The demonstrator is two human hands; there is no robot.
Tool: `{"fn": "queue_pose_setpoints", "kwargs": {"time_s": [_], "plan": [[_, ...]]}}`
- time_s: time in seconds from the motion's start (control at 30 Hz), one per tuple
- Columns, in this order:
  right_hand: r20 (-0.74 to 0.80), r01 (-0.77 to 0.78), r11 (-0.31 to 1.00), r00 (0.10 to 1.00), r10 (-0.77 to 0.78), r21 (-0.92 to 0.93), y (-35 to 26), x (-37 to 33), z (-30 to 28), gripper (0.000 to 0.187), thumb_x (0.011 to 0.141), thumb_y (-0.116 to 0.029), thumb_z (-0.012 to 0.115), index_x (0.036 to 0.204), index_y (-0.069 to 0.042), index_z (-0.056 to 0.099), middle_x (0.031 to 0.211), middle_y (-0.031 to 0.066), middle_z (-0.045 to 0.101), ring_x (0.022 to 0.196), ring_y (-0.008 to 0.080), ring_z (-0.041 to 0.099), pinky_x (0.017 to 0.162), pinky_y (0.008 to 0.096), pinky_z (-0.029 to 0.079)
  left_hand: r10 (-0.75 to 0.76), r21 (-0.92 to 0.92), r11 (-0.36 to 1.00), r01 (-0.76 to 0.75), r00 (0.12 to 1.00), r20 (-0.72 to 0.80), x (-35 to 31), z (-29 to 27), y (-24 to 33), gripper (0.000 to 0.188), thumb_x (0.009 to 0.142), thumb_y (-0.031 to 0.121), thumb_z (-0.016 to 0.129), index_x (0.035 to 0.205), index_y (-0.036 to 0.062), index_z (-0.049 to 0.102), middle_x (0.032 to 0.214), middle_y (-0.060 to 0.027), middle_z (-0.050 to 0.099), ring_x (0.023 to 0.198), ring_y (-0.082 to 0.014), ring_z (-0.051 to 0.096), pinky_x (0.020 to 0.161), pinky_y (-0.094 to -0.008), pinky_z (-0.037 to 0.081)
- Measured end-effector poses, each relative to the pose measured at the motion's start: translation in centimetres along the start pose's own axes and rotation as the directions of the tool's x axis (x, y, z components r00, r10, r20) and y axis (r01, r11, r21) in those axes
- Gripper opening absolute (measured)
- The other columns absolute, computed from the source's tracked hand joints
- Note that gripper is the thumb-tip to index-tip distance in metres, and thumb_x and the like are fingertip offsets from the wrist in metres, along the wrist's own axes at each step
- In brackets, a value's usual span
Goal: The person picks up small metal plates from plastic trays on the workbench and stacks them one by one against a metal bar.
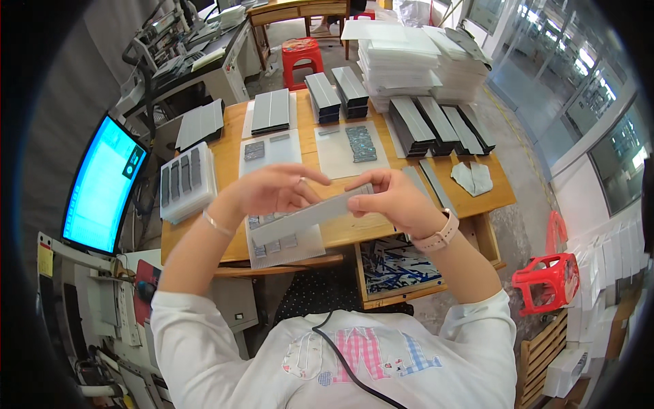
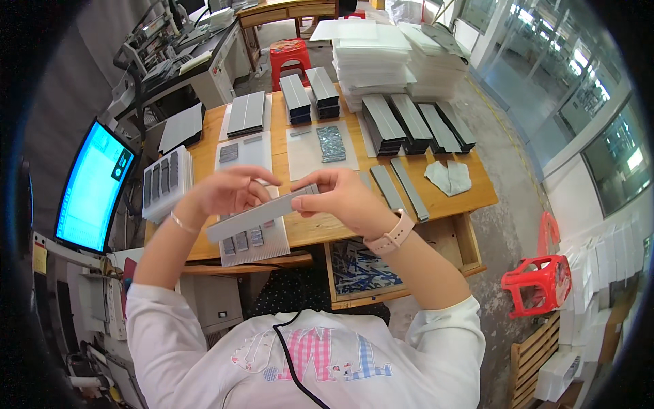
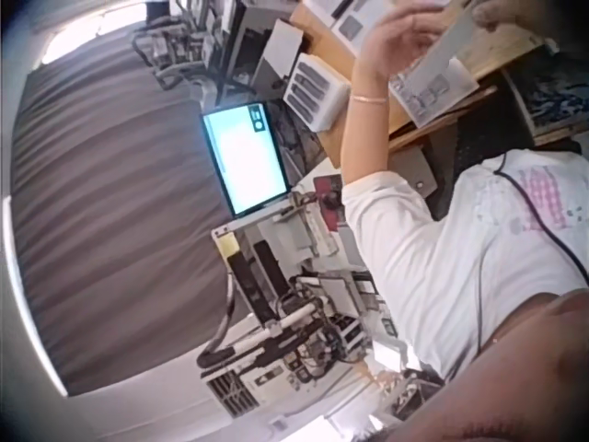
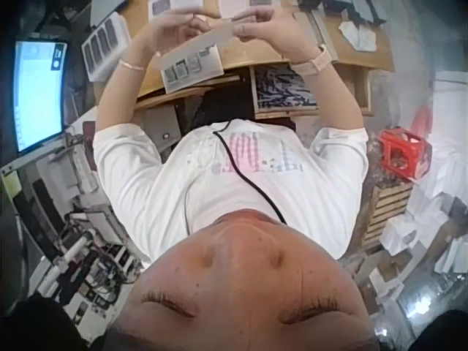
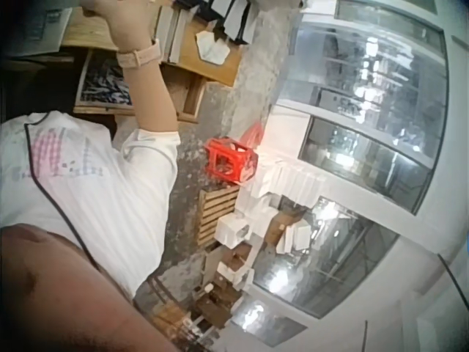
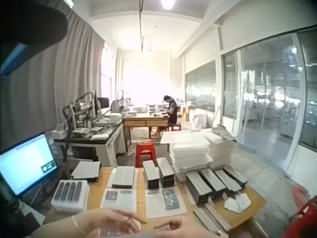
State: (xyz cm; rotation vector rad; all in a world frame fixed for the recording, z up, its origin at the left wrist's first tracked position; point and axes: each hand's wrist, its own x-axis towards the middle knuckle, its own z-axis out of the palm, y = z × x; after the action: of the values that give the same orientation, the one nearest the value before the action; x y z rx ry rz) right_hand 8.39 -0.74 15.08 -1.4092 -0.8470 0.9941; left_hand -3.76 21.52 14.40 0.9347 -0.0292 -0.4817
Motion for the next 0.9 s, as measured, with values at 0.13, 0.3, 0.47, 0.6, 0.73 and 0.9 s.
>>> {"fn": "queue_pose_setpoints", "kwargs": {"time_s": [0.13, 0.3, 0.47, 0.6, 0.73, 0.9], "plan": [[0.044, -0.1, 0.855, 0.995, 0.091, 0.509, 2.2, -0.5, 1.7, 0.03, 0.074, -0.008, 0.069, 0.099, 0.004, 0.058, 0.082, 0.007, 0.063, 0.069, 0.0114, 0.06, 0.067, 0.0224, 0.05, 0.325, 0.198, 0.939, -0.28, 0.911, -0.254, -1.3, -0.1, -6.9, 0.036, 0.079, 0.008, 0.062, 0.111, 0.0001, 0.047, 0.098, -0.0129, 0.06, 0.091, -0.0231, 0.06, 0.08, -0.0347, 0.05], [0.006, -0.092, 0.922, 0.995, 0.097, 0.375, 2.5, -0.8, 4.8, 0.03, 0.074, -0.005, 0.068, 0.1, 0.005, 0.057, 0.08, 0.0089, 0.063, 0.071, 0.0116, 0.061, 0.066, 0.0209, 0.049, 0.6, 0.131, 0.783, -0.608, 0.681, -0.419, -0.7, 4.6, -11.7, 0.026, 0.079, 0.015, 0.062, 0.097, 0.006, 0.044, 0.09, -0.0086, 0.056, 0.083, -0.0225, 0.058, 0.071, -0.0328, 0.048], [0.01, -0.089, 0.92, 0.996, 0.092, 0.382, 3.8, -0.1, 7.6, 0.028, 0.074, -0.003, 0.067, 0.099, 0.005, 0.057, 0.084, 0.009, 0.062, 0.073, 0.0108, 0.06, 0.066, 0.0208, 0.049, 0.695, 0.421, 0.697, -0.58, 0.401, -0.598, -2.3, 4.4, -13.2, 0.012, 0.08, 0.008, 0.058, 0.081, 0.0035, 0.047, 0.078, -0.0056, 0.049, 0.072, -0.0177, 0.053, 0.065, -0.0303, 0.046], [-0.008, -0.128, 0.92, 0.99, 0.14, 0.37, 5.7, 0.1, 8.5, 0.025, 0.074, -0.001, 0.066, 0.097, 0.002, 0.057, 0.087, 0.0074, 0.062, 0.073, 0.0115, 0.06, 0.07, 0.0232, 0.05, 0.64, 0.304, 0.715, -0.629, 0.415, -0.647, -4.6, 4.3, -13.2, 0.012, 0.076, -0.001, 0.059, 0.076, 0.0035, 0.048, 0.076, -0.0047, 0.049, 0.072, -0.014, 0.051, 0.069, -0.0294, 0.046], [0.025, -0.163, 0.916, 0.986, 0.166, 0.365, 6.8, 0.5, 9.8, 0.022, 0.074, 0.0, 0.066, 0.094, 0.001, 0.057, 0.085, 0.0069, 0.062, 0.074, 0.0111, 0.06, 0.07, 0.0226, 0.049, 0.623, 0.21, 0.692, -0.69, 0.426, -0.656, -5.3, 4.1, -13.7, 0.013, 0.075, -0.003, 0.059, 0.079, 0.0037, 0.048, 0.078, -0.0043, 0.05, 0.073, -0.013, 0.051, 0.069, -0.0273, 0.046], [0.036, -0.184, 0.9, 0.982, 0.185, 0.395, 7.4, 1.1, 11.4, 0.019, 0.074, 0.0, 0.066, 0.091, 0.001, 0.057, 0.084, 0.0064, 0.062, 0.074, 0.011, 0.06, 0.069, 0.0222, 0.049, 0.524, 0.178, 0.747, -0.64, 0.403, -0.751, -5.5, 3.6, -14.9, 0.018, 0.075, 0.002, 0.062, 0.086, 0.0032, 0.048, 0.088, -0.0061, 0.052, 0.078, -0.014, 0.053, 0.076, -0.0249, 0.044]]}}
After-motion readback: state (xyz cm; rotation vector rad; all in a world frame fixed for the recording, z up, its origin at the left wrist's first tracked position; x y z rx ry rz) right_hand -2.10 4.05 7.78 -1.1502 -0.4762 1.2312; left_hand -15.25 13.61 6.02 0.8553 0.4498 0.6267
